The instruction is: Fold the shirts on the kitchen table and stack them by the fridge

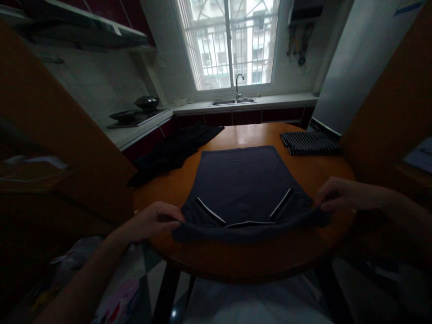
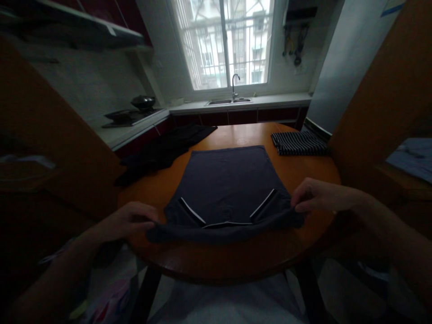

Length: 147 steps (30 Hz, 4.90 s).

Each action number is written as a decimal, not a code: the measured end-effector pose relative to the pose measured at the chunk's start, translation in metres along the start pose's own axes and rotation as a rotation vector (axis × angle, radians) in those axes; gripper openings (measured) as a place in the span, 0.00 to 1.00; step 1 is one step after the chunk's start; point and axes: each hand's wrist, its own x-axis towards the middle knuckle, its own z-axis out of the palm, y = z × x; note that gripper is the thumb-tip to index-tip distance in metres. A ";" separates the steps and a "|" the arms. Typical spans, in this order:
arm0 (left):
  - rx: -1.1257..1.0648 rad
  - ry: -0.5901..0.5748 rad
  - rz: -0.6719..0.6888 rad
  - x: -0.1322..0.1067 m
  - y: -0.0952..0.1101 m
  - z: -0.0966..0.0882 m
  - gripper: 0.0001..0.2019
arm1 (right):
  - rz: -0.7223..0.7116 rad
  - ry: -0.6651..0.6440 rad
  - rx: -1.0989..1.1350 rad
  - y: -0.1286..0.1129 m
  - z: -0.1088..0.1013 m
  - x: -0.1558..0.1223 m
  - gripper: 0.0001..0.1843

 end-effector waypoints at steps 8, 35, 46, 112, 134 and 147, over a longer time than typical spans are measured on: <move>-0.141 0.132 -0.259 0.075 -0.060 -0.038 0.19 | 0.088 0.059 0.185 0.048 -0.055 0.083 0.24; -0.122 0.510 -0.281 0.146 -0.133 -0.047 0.20 | 0.135 0.558 0.127 0.096 -0.066 0.156 0.22; -0.094 0.673 -0.208 0.162 -0.142 -0.040 0.25 | 0.087 0.670 0.115 0.112 -0.065 0.165 0.20; 0.224 0.311 -0.200 0.122 -0.087 -0.043 0.23 | 0.068 0.487 -0.263 0.063 -0.023 0.143 0.16; 0.275 0.281 -0.064 0.128 -0.115 -0.029 0.14 | 0.063 0.560 -0.178 0.088 -0.017 0.140 0.15; 0.645 -0.005 0.153 0.177 -0.018 0.061 0.34 | -0.191 0.414 -0.574 -0.005 0.069 0.184 0.37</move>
